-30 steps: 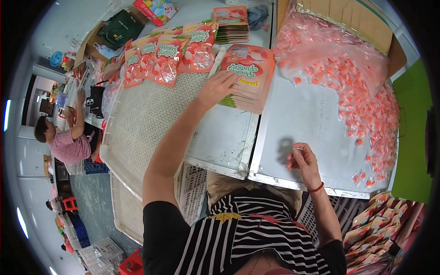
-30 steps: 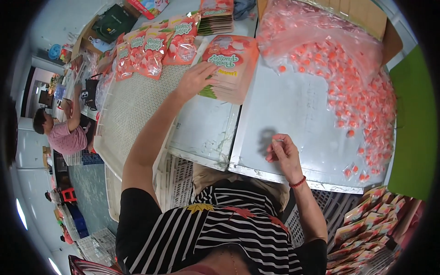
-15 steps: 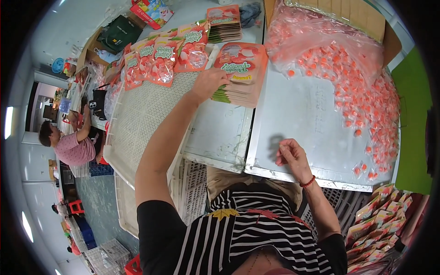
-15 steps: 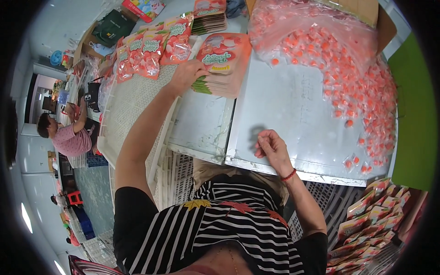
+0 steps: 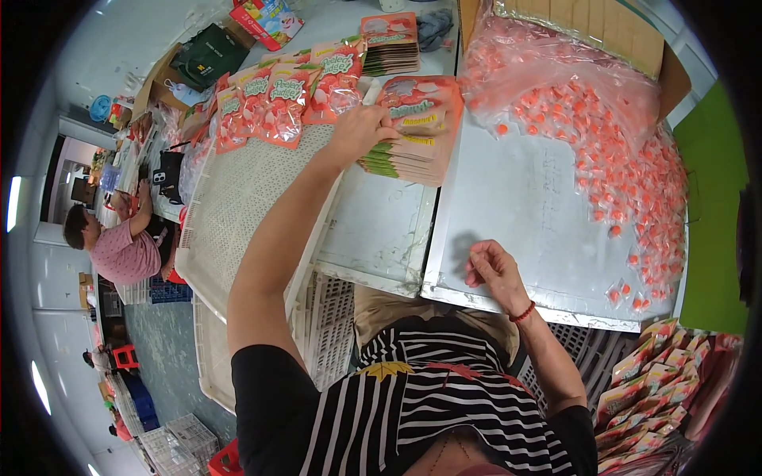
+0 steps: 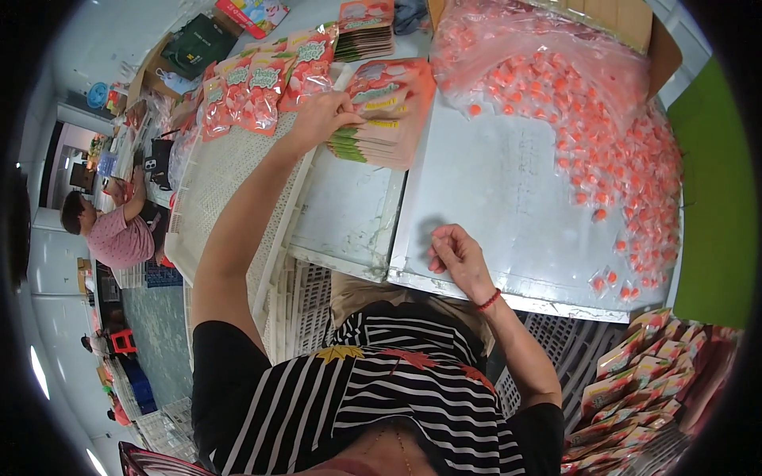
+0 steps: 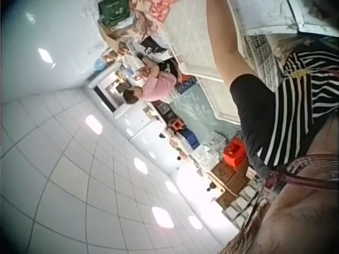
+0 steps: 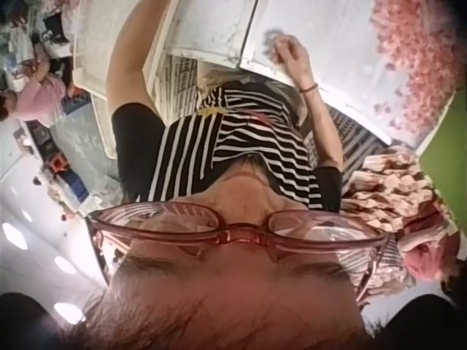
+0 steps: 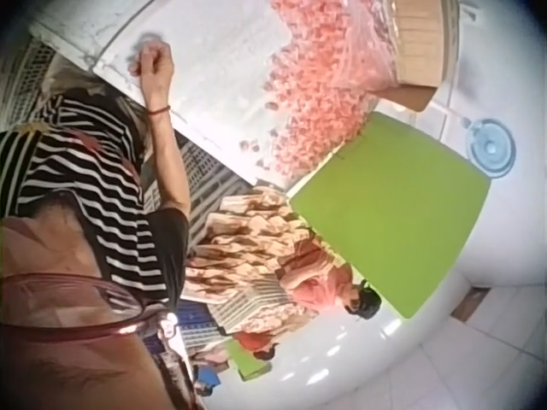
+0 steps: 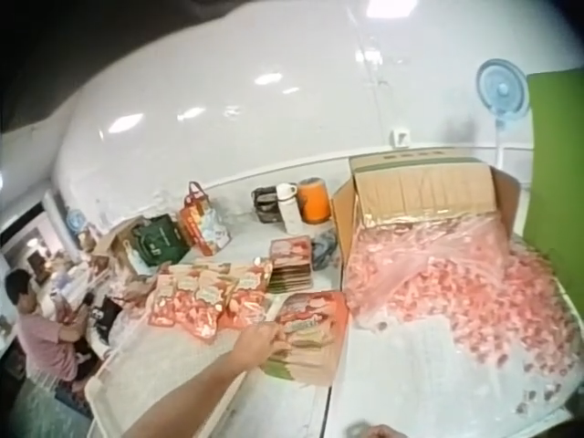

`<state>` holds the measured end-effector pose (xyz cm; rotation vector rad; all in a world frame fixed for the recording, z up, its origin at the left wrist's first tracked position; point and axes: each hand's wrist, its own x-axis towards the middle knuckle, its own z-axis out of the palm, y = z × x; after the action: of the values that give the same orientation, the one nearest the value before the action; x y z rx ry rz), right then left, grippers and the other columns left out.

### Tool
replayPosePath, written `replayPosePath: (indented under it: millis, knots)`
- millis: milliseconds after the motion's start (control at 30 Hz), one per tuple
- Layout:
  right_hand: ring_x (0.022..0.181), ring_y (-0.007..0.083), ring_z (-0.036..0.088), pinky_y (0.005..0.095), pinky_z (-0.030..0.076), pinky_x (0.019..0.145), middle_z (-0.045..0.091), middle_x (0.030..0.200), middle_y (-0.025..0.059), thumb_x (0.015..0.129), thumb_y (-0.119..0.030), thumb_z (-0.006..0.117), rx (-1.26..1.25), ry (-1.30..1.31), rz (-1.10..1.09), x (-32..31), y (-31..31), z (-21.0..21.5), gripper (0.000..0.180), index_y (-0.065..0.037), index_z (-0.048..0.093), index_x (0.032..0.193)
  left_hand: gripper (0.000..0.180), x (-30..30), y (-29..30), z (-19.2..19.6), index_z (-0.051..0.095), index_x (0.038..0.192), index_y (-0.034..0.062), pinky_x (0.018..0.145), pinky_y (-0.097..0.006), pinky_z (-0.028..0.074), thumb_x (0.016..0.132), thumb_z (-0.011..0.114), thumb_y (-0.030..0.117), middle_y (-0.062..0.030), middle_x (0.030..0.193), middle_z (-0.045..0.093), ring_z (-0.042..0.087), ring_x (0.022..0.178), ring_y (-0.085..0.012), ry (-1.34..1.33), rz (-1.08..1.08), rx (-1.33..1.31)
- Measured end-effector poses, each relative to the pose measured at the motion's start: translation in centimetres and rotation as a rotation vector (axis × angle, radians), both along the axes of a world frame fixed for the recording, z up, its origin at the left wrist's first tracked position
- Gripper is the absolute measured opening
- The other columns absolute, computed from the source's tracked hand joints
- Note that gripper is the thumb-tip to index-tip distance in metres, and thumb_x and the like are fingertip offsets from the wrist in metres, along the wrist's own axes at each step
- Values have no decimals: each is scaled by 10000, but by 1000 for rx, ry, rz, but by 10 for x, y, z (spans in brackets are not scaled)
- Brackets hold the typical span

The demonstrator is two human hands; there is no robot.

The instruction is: Manually fill plastic bags with individually wrapped candies and stack them for final packaging.

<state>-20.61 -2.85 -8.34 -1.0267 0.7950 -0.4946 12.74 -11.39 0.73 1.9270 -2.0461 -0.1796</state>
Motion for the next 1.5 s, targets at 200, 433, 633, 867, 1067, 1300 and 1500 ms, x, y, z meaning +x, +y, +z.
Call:
replayPosePath:
  millis: [200, 433, 633, 867, 1067, 1300, 1500]
  knots:
    - [591, 90, 558, 225, 444, 515, 569, 749, 27, 961, -155, 519, -297, -32, -112, 61, -37, 37, 173, -11, 509, 1056, 237, -36, 4, 3, 579, 735, 35, 627, -409, 471, 715, 734, 213, -109, 749, 622, 618, 744, -300, -83, -63, -348]
    - [521, 78, 542, 232, 428, 480, 571, 653, 13, 906, -243, 610, -298, -34, -374, 136, -99, 26, 261, -1, 538, 972, 247, -44, 7, -17, 567, 749, 26, 610, -388, 465, 707, 750, 186, -118, 724, 600, 602, 685, -295, 93, -32, -204]
    - [515, 82, 542, 240, 436, 479, 578, 650, 21, 888, -277, 632, -323, 6, -280, 149, -96, 22, 297, -3, 542, 957, 229, -38, 14, -20, 563, 732, 16, 611, -378, 465, 708, 743, 155, -120, 722, 608, 606, 680, -285, 81, -42, -238]
    - [535, 88, 548, 238, 442, 496, 586, 669, 30, 907, -260, 599, -242, -126, -308, 140, -96, 21, 267, 1, 546, 929, 238, -43, 20, -9, 554, 731, 12, 622, -379, 462, 708, 745, 152, -119, 721, 595, 591, 681, -289, 147, -66, -198]
    - [549, 98, 563, 243, 459, 518, 618, 701, 45, 917, -189, 553, -344, -49, -302, 129, -95, 24, 205, 11, 553, 873, 227, -56, 23, -8, 557, 745, 16, 590, -351, 456, 729, 738, 153, -111, 645, 573, 576, 612, -272, 65, -147, -302]
    - [550, 96, 571, 255, 475, 520, 609, 637, 50, 897, -153, 542, -273, 0, -368, 101, -94, 25, 214, 30, 560, 788, 91, -69, 33, 4, 579, 825, 66, 572, -405, 465, 785, 639, 121, -86, 708, 633, 617, 578, -246, 319, 22, -145]
    - [525, 100, 552, 256, 465, 509, 596, 620, 42, 863, -97, 551, -496, 102, -546, 90, -76, 18, 116, 18, 549, 856, 322, -138, 43, -32, 498, 1112, 41, 438, -398, 496, 798, 558, 79, -146, 711, 637, 644, 554, -298, -248, -84, -332]
